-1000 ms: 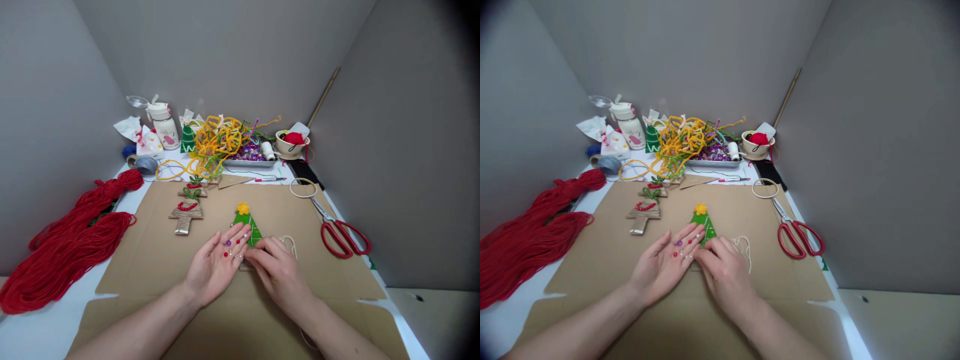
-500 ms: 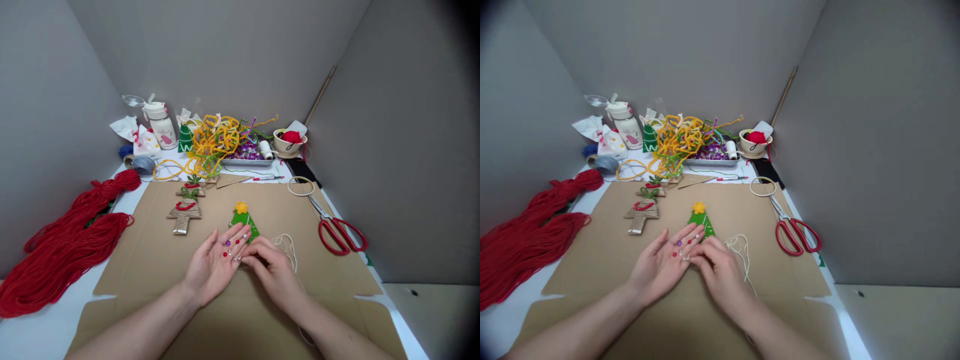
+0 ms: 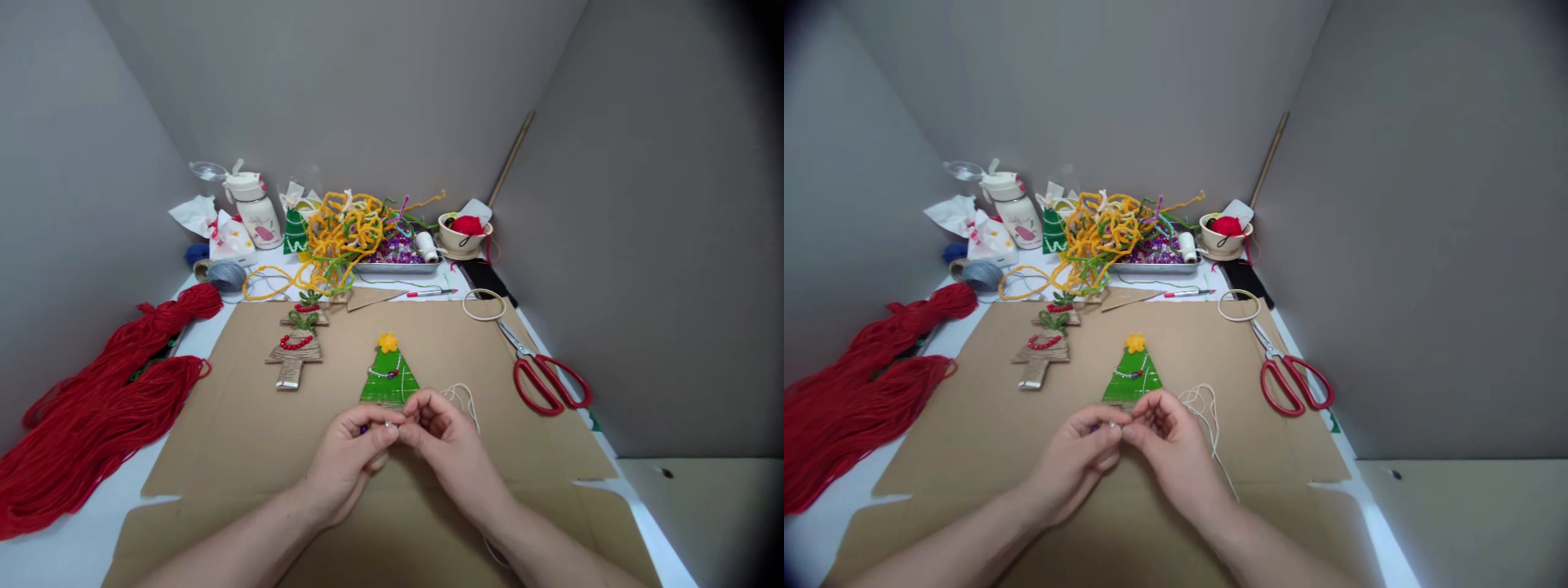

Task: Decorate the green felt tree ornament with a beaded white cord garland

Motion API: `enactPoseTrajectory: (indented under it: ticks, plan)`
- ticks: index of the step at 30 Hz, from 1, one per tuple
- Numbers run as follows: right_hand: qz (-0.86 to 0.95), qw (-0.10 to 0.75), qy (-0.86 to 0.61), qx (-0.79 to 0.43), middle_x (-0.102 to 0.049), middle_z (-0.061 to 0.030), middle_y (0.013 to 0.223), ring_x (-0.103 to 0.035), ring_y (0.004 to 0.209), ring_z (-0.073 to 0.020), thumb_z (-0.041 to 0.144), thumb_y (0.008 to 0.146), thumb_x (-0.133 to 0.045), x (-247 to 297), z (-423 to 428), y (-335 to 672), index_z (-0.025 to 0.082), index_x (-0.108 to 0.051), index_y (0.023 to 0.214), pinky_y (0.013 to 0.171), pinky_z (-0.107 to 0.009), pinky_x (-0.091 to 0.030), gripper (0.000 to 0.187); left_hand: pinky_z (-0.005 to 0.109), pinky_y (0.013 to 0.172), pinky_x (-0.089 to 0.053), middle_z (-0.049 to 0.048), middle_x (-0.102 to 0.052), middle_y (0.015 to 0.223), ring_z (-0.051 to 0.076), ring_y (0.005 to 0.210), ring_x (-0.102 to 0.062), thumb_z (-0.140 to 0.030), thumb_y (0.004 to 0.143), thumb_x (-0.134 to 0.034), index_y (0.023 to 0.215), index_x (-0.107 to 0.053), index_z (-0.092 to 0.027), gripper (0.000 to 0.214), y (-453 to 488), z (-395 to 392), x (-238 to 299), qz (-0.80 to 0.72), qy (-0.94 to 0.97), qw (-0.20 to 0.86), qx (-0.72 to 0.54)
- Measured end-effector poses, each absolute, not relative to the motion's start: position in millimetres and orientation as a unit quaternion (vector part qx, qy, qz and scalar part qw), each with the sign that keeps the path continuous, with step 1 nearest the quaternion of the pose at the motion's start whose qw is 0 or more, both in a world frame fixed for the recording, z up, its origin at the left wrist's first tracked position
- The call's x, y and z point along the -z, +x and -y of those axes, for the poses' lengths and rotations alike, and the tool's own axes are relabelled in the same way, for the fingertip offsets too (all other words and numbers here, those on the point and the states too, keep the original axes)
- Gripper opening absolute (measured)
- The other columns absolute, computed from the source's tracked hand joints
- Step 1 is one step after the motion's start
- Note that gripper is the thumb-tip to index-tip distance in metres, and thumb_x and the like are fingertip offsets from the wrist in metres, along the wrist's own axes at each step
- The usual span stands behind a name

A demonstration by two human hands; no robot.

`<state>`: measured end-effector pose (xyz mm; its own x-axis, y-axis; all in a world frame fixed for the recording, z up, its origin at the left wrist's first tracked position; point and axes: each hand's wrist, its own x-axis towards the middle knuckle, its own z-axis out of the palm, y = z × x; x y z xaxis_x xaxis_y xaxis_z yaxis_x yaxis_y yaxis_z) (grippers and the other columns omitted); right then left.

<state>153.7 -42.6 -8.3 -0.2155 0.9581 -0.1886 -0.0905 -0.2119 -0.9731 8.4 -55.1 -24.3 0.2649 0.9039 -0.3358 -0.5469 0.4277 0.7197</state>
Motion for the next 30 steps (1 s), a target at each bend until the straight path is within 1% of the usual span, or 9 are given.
enactPoseTrajectory:
  ticks: [3,8,11,13,14,19,23,26,30]
  plan:
    - [0.434,0.41,-0.43,-0.677,-0.054,0.001,0.076,-0.051,0.071,-0.0107,0.03,0.066,-0.075,5.2,44.8,152.2,0.018,-0.05,0.081,0.065,-0.02,-0.043,0.031,0.022,0.045,-0.012,-0.0078,-0.032,0.044,0.003,0.042,-0.019,-0.034,0.07,-0.073,0.076,-0.07,-0.014,0.021,7.5,55.2,23.7,-0.361,0.244,0.776,-0.457]
    - [0.439,0.397,-0.399,-0.7,-0.053,0.0024,0.076,-0.05,0.072,-0.0102,0.03,0.065,-0.078,2.0,47.8,153.4,0.019,-0.049,0.085,0.065,-0.02,-0.042,0.037,0.022,0.047,-0.015,-0.0055,-0.037,0.047,0.004,0.044,-0.025,-0.033,0.07,-0.073,0.071,-0.067,-0.013,0.021,6.4,53.6,20.9,-0.359,0.259,0.785,-0.433]
    - [0.51,0.395,-0.396,-0.654,-0.053,0.0006,0.083,-0.049,0.078,-0.0108,0.031,0.074,-0.071,-3.2,45.5,158.7,0.02,-0.054,0.089,0.07,-0.021,-0.041,0.025,0.022,0.047,-0.014,-0.0068,-0.035,0.046,0.004,0.043,-0.023,-0.035,0.069,-0.073,0.068,-0.065,-0.014,0.023,5.6,53.4,19.3,-0.358,0.261,0.789,-0.424]
    - [0.553,0.385,-0.396,-0.624,-0.053,-0.0012,0.087,-0.05,0.082,-0.0114,0.032,0.083,-0.061,-7.6,42.4,163.2,0.019,-0.058,0.087,0.074,-0.022,-0.041,0.014,0.022,0.046,-0.014,-0.0065,-0.036,0.046,0.004,0.044,-0.024,-0.035,0.068,-0.074,0.067,-0.064,-0.013,0.024,5.0,53.8,19.0,-0.363,0.284,0.792,-0.401]
    - [0.566,0.376,-0.393,-0.62,-0.053,-0.0019,0.087,-0.05,0.082,-0.0117,0.032,0.086,-0.057,-9.5,40.7,165.5,0.018,-0.06,0.085,0.075,-0.023,-0.041,0.014,0.022,0.046,-0.014,-0.0061,-0.038,0.047,0.004,0.044,-0.026,-0.035,0.067,-0.075,0.067,-0.064,-0.013,0.024,4.8,54.1,19.0,-0.365,0.299,0.792,-0.387]
    - [0.594,0.327,-0.345,-0.649,-0.052,-0.0025,0.087,-0.051,0.083,-0.0126,0.034,0.083,-0.061,-16.2,34.7,177.0,0.016,-0.06,0.077,0.077,-0.025,-0.042,0.019,0.023,0.046,-0.015,-0.0058,-0.039,0.046,0.005,0.044,-0.027,-0.033,0.065,-0.075,0.066,-0.065,-0.012,0.024,5.7,56.0,18.3,-0.362,0.337,0.805,-0.328]
    - [0.611,0.306,-0.31,-0.661,-0.05,-0.0036,0.092,-0.051,0.085,-0.0128,0.036,0.083,-0.061,-21.1,34.8,186.8,0.016,-0.062,0.079,0.08,-0.027,-0.042,0.02,0.023,0.046,-0.015,-0.0058,-0.039,0.045,0.005,0.044,-0.028,-0.032,0.064,-0.076,0.065,-0.064,-0.012,0.023,10.3,57.8,10.2,-0.351,0.338,0.813,-0.318]
    - [0.609,0.33,-0.312,-0.65,-0.05,-0.0041,0.091,-0.051,0.083,-0.0132,0.037,0.082,-0.062,-23.8,38.8,190.7,0.016,-0.06,0.078,0.078,-0.027,-0.043,0.021,0.023,0.046,-0.014,-0.006,-0.039,0.045,0.004,0.042,-0.026,-0.032,0.062,-0.077,0.064,-0.063,-0.012,0.025,16.4,57.6,-1.0,-0.346,0.327,0.82,-0.319]
    - [0.58,0.41,-0.333,-0.62,-0.051,-0.003,0.085,-0.049,0.079,-0.013,0.034,0.082,-0.061,-26.7,44.9,190.1,0.017,-0.057,0.076,0.072,-0.025,-0.042,0.018,0.022,0.045,-0.012,-0.0082,-0.034,0.046,0.003,0.041,-0.021,-0.035,0.064,-0.076,0.068,-0.062,-0.012,0.027,24.4,53.4,-14.7,-0.313,0.312,0.837,-0.323]
